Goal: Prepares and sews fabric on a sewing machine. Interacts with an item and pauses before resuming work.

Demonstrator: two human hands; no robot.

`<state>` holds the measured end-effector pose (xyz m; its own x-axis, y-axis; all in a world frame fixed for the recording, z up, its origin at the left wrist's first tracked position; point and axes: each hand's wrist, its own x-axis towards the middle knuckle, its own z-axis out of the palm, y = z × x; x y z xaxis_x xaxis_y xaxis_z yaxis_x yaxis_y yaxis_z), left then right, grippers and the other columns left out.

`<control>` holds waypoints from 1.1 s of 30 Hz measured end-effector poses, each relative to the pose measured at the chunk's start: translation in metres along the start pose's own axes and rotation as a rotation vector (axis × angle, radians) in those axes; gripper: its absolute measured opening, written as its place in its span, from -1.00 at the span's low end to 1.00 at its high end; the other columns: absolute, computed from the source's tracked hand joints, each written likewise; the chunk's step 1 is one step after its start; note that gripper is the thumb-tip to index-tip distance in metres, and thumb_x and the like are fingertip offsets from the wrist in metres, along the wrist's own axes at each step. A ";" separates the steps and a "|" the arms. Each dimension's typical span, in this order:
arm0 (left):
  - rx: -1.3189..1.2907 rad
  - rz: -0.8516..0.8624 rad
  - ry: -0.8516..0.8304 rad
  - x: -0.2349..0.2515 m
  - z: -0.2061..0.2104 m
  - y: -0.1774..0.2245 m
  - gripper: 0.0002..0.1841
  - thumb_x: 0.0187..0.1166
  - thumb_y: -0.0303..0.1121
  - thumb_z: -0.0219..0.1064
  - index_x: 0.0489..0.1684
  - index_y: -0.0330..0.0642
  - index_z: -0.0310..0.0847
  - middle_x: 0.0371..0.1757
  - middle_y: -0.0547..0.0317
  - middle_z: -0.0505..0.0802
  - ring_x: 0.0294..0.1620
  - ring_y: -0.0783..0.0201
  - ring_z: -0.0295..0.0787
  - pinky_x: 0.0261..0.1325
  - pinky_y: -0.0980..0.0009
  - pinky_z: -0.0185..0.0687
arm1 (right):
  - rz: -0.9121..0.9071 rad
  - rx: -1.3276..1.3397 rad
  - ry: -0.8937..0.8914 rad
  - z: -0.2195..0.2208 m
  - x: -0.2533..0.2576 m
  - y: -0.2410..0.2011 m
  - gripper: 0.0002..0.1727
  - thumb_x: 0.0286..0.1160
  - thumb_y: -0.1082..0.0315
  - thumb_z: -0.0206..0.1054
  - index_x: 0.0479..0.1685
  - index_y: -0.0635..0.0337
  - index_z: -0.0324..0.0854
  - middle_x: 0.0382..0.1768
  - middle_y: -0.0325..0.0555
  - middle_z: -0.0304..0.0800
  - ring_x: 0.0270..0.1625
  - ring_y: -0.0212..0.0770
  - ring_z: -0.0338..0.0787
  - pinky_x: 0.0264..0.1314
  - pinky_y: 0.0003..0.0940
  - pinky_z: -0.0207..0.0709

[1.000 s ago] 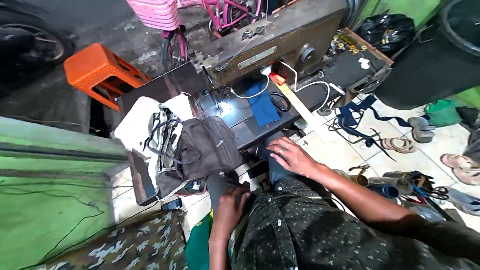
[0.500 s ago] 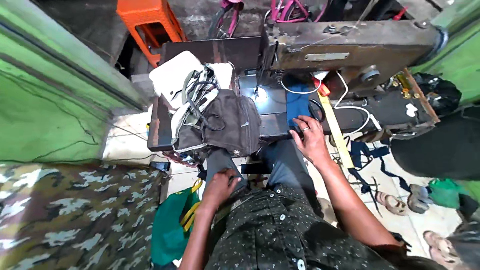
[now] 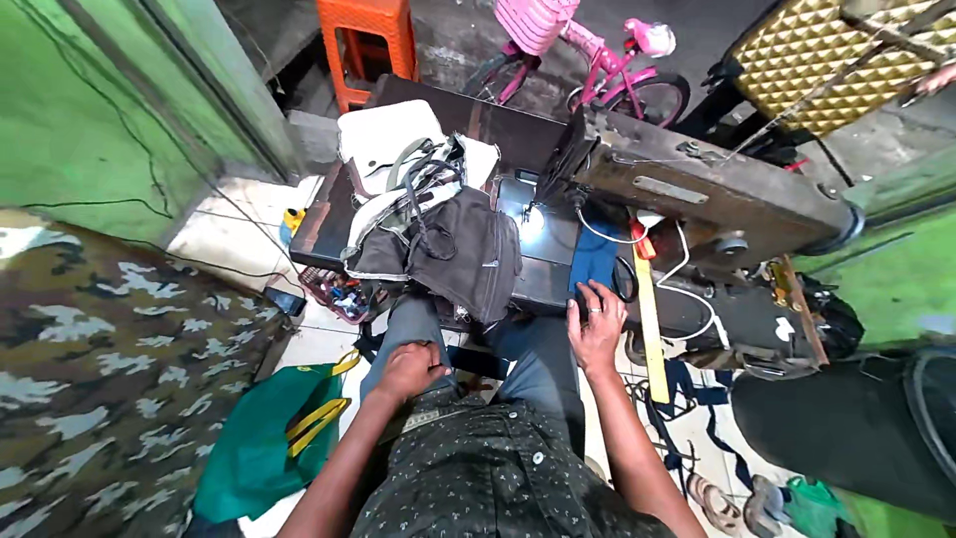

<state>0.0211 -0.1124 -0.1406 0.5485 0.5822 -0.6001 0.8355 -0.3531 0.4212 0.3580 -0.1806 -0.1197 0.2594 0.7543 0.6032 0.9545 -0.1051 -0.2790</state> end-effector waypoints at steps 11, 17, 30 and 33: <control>0.033 0.523 0.620 -0.025 -0.002 0.026 -0.59 0.68 -0.04 0.29 -0.37 -0.24 0.73 -0.37 -0.03 0.80 -0.21 -0.01 0.85 -0.07 0.08 0.77 | 0.003 0.021 -0.003 -0.001 -0.001 -0.001 -0.54 0.64 0.06 0.16 0.21 0.15 0.80 0.31 0.18 0.77 0.35 0.25 0.70 0.38 0.17 0.44; 0.261 0.713 0.909 -0.028 -0.036 0.065 -0.67 0.73 -0.03 0.25 -0.01 -0.11 0.74 0.02 0.03 0.85 0.22 -0.01 0.77 0.38 0.02 0.59 | 0.004 0.023 0.003 -0.002 0.000 -0.001 -0.53 0.64 0.04 0.17 0.21 0.16 0.80 0.30 0.20 0.77 0.34 0.25 0.70 0.38 0.19 0.44; 0.591 0.395 0.721 0.019 -0.071 0.080 -0.36 0.54 -0.57 0.29 0.72 -0.28 0.35 0.77 -0.16 0.43 0.84 -0.09 0.20 0.81 -0.24 -0.04 | 0.029 0.038 -0.019 -0.006 0.001 -0.003 -0.53 0.65 0.03 0.17 0.24 0.13 0.79 0.31 0.16 0.77 0.34 0.20 0.70 0.42 0.15 0.44; 0.577 0.413 0.733 0.019 -0.072 0.077 -0.31 0.48 -0.47 0.38 0.72 -0.27 0.37 0.75 -0.15 0.46 0.83 -0.08 0.24 0.81 -0.22 -0.01 | -0.009 0.046 -0.073 -0.016 0.007 -0.012 -0.49 0.62 0.02 0.23 0.33 0.17 0.73 0.33 0.21 0.73 0.37 0.27 0.68 0.41 0.22 0.45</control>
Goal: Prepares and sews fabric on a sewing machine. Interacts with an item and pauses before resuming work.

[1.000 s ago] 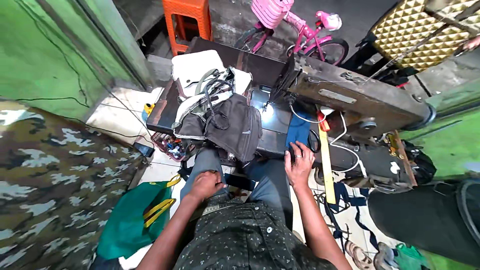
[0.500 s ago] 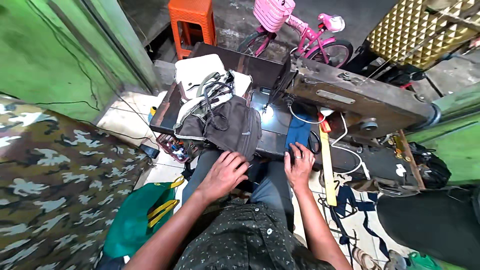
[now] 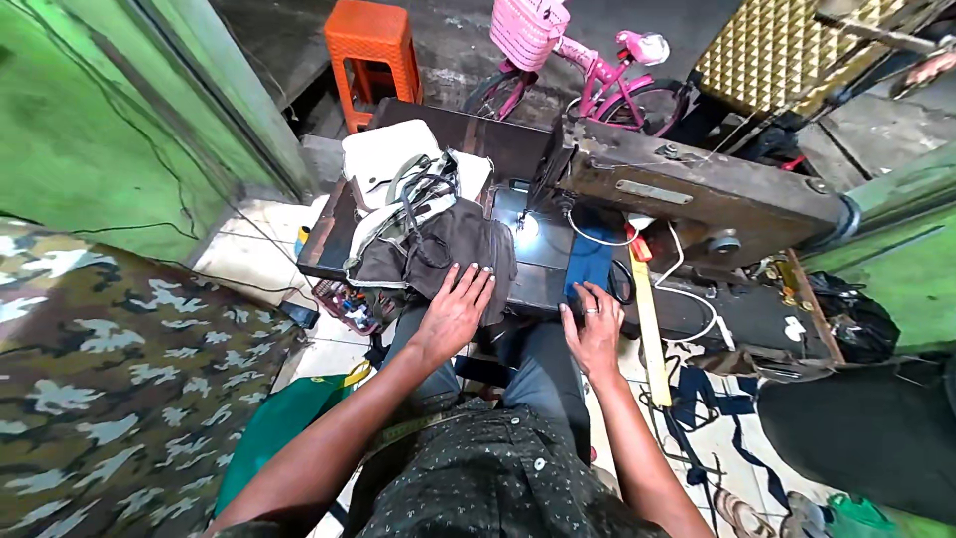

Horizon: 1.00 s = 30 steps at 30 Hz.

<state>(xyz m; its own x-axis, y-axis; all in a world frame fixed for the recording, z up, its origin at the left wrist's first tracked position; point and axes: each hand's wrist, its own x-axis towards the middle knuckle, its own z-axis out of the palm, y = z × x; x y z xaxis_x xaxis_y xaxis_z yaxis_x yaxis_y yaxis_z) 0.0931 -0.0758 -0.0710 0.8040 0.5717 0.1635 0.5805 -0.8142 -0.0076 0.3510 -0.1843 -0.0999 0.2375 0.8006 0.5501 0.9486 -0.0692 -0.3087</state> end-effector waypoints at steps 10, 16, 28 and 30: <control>-0.022 0.061 0.161 -0.004 0.013 -0.011 -0.33 0.35 -0.42 0.47 0.59 -0.27 0.53 0.66 -0.08 0.60 0.76 -0.06 0.38 0.77 -0.19 0.14 | -0.305 0.094 -0.437 0.028 0.036 -0.065 -0.10 0.33 -0.31 0.46 0.70 -0.08 0.46 0.77 -0.12 0.34 0.83 0.14 0.22 0.75 0.29 0.13; -0.168 0.036 0.188 -0.007 0.012 -0.015 -0.37 0.36 -0.48 0.45 0.56 -0.20 0.59 0.61 0.02 0.66 0.75 -0.03 0.40 0.79 -0.14 0.15 | -0.291 0.134 -0.284 0.042 0.034 -0.064 -0.58 0.56 0.30 0.27 0.38 0.05 0.74 0.46 -0.07 0.73 0.62 0.12 0.57 0.64 0.26 0.33; -0.119 0.046 0.164 -0.006 0.017 -0.014 -0.24 0.20 -0.53 0.60 0.59 -0.22 0.55 0.65 -0.03 0.61 0.76 -0.07 0.37 0.79 -0.18 0.09 | -0.229 0.140 -0.329 0.007 0.032 -0.036 -0.51 0.39 0.38 0.26 0.36 0.19 0.71 0.47 0.08 0.67 0.58 0.13 0.58 0.61 0.19 0.38; -0.103 0.047 0.160 -0.007 0.018 -0.014 -0.25 0.24 -0.51 0.58 0.61 -0.22 0.53 0.67 -0.04 0.59 0.77 -0.06 0.35 0.79 -0.17 0.08 | -0.245 0.129 -0.390 0.007 0.027 -0.045 -0.40 0.42 0.23 0.25 0.55 0.07 0.58 0.64 0.00 0.51 0.72 0.10 0.42 0.69 0.28 0.22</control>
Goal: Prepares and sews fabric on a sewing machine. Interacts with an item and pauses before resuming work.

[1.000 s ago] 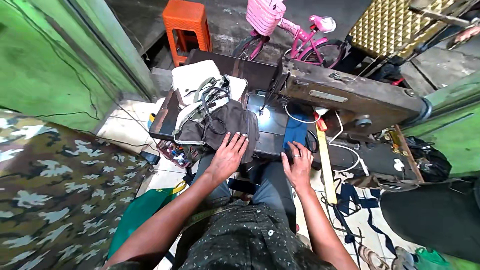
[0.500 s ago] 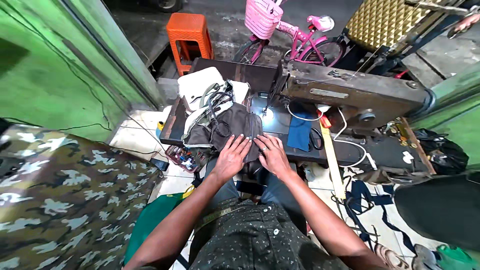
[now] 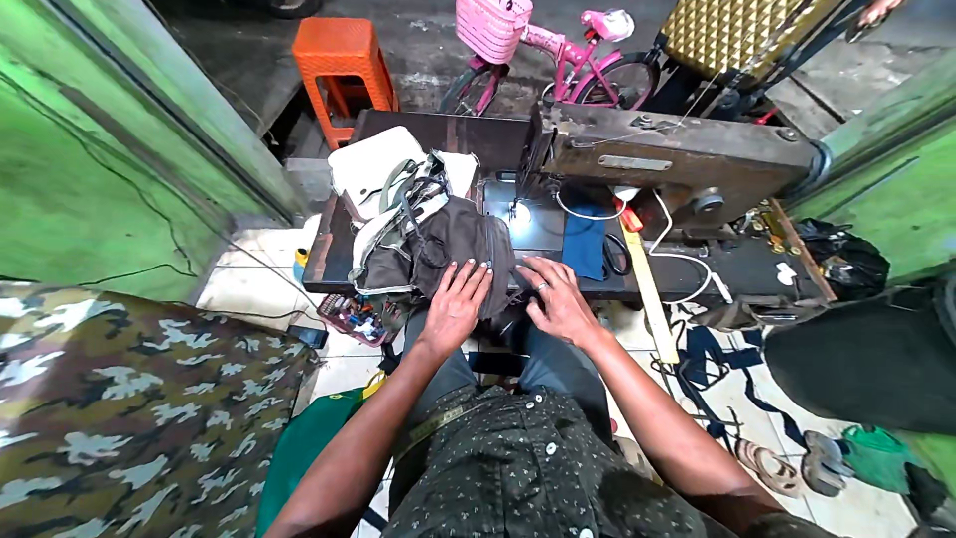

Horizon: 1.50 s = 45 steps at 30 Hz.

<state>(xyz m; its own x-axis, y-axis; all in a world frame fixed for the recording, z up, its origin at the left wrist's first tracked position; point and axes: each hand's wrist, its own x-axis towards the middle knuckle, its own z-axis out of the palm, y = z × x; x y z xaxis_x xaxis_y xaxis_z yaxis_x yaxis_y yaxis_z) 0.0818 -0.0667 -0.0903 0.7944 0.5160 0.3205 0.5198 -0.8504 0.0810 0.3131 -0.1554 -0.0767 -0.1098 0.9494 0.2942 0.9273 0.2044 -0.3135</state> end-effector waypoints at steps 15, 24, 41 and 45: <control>-0.209 0.004 0.139 0.004 -0.016 -0.003 -0.47 0.30 -0.63 0.46 0.35 -0.22 0.74 0.41 0.00 0.82 0.60 -0.09 0.60 0.72 -0.16 0.28 | -0.055 0.063 0.134 0.021 0.029 -0.014 -0.63 0.50 0.36 0.35 0.28 0.00 0.81 0.53 -0.08 0.67 0.66 0.16 0.48 0.68 0.28 0.25; -0.614 -0.357 0.018 0.025 -0.078 -0.032 -0.73 0.78 -0.31 0.22 0.01 -0.31 0.80 -0.28 -0.19 0.87 -0.24 -0.11 0.83 -0.04 -0.19 0.65 | 0.025 0.431 -0.141 -0.037 0.097 -0.016 -0.77 0.66 0.41 0.25 0.04 0.29 0.78 -0.17 0.15 0.88 -0.06 0.06 0.87 0.15 0.14 0.64; -0.968 -0.775 0.038 0.031 -0.077 -0.031 -0.56 0.84 -0.04 0.10 0.09 -0.24 0.74 -0.17 -0.04 0.84 -0.19 0.18 0.76 -0.02 0.08 0.67 | -0.098 0.315 -0.304 -0.064 0.155 -0.022 -0.74 0.71 0.33 0.27 0.14 0.28 0.77 0.02 0.18 0.87 0.18 0.14 0.81 0.40 0.14 0.52; -0.995 -0.867 0.129 0.036 -0.079 -0.025 -0.57 0.84 -0.04 0.10 0.14 -0.22 0.75 -0.08 -0.02 0.87 -0.06 0.21 0.80 0.11 0.08 0.69 | 0.096 0.289 0.066 -0.045 0.098 -0.020 -0.60 0.68 0.28 0.31 0.40 0.26 0.63 0.39 0.19 0.66 0.42 0.16 0.70 0.54 0.11 0.54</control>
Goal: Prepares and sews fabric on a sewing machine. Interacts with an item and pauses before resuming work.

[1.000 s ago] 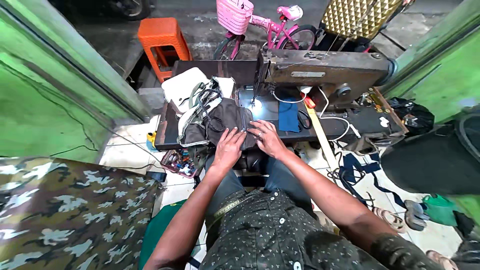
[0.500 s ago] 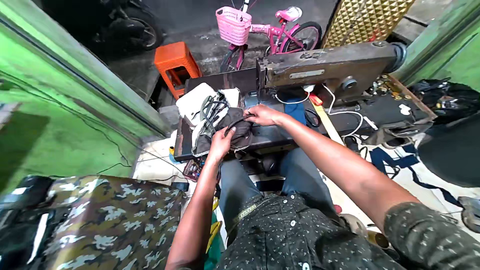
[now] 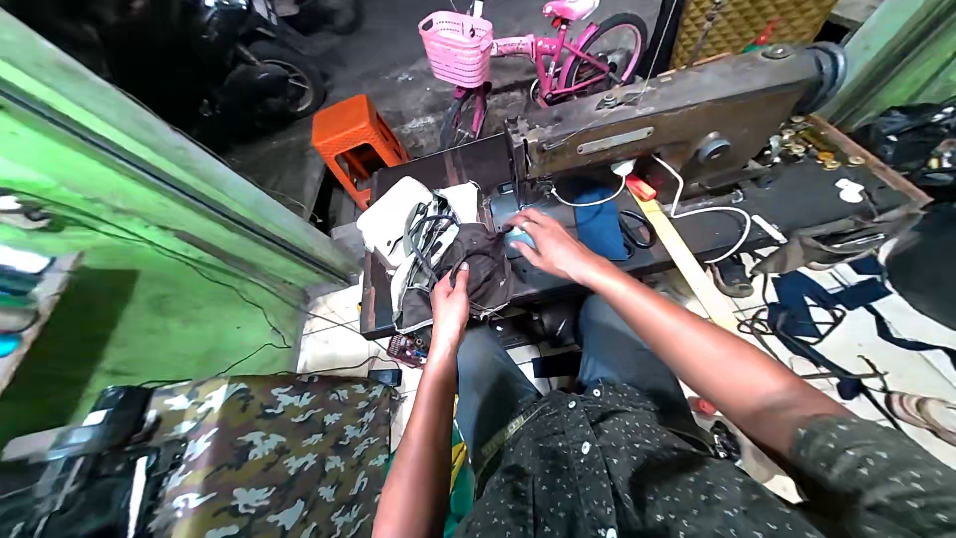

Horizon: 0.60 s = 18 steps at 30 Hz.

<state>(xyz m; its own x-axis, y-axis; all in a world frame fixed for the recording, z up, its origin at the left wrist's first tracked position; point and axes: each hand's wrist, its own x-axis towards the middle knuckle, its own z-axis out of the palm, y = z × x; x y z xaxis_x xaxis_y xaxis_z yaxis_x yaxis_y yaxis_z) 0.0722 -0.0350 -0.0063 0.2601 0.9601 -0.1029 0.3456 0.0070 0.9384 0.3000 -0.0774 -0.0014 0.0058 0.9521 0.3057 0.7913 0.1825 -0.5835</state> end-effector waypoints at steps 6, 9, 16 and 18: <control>-0.142 -0.032 0.041 -0.002 0.008 0.007 -0.64 0.85 -0.14 0.12 0.10 -0.24 0.73 -0.14 0.07 0.88 -0.12 0.31 0.82 0.04 0.25 0.74 | 0.068 -0.048 0.030 0.040 -0.062 -0.020 -0.56 0.58 0.37 0.36 0.44 0.23 0.62 0.49 0.17 0.61 0.55 0.17 0.59 0.61 0.13 0.47; -0.201 -0.036 0.025 0.000 0.010 0.011 -0.67 0.86 -0.21 0.10 0.12 -0.26 0.71 -0.13 0.07 0.87 -0.11 0.32 0.83 0.05 0.26 0.75 | 0.012 -0.080 -0.050 0.063 -0.059 -0.022 -0.48 0.53 0.38 0.37 0.53 0.15 0.59 0.67 0.10 0.45 0.77 0.13 0.34 0.79 0.12 0.23; -0.498 -0.081 0.168 0.000 0.007 0.041 -0.67 0.88 -0.26 0.03 0.32 -0.30 0.53 0.07 0.03 0.83 0.08 0.30 0.81 0.21 0.26 0.74 | 0.050 0.088 -0.081 0.090 -0.048 -0.040 -0.54 0.59 0.40 0.20 0.45 0.40 0.57 0.54 0.26 0.59 0.71 0.17 0.46 0.82 0.11 0.14; -0.294 0.014 0.150 0.000 0.008 0.046 -0.66 0.88 -0.22 0.04 0.15 -0.33 0.61 -0.11 0.06 0.85 -0.06 0.31 0.83 0.10 0.27 0.77 | 0.057 0.176 -0.109 0.094 -0.047 -0.056 -0.49 0.61 0.40 0.19 0.52 0.45 0.50 0.58 0.29 0.55 0.73 0.17 0.43 0.86 0.09 0.09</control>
<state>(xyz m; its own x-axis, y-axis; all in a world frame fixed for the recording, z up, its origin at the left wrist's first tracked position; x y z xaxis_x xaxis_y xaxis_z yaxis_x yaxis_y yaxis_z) 0.0957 -0.0367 0.0343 0.1199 0.9909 -0.0607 0.0619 0.0535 0.9966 0.1979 -0.1095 -0.0542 -0.0261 0.9812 0.1912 0.6729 0.1587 -0.7225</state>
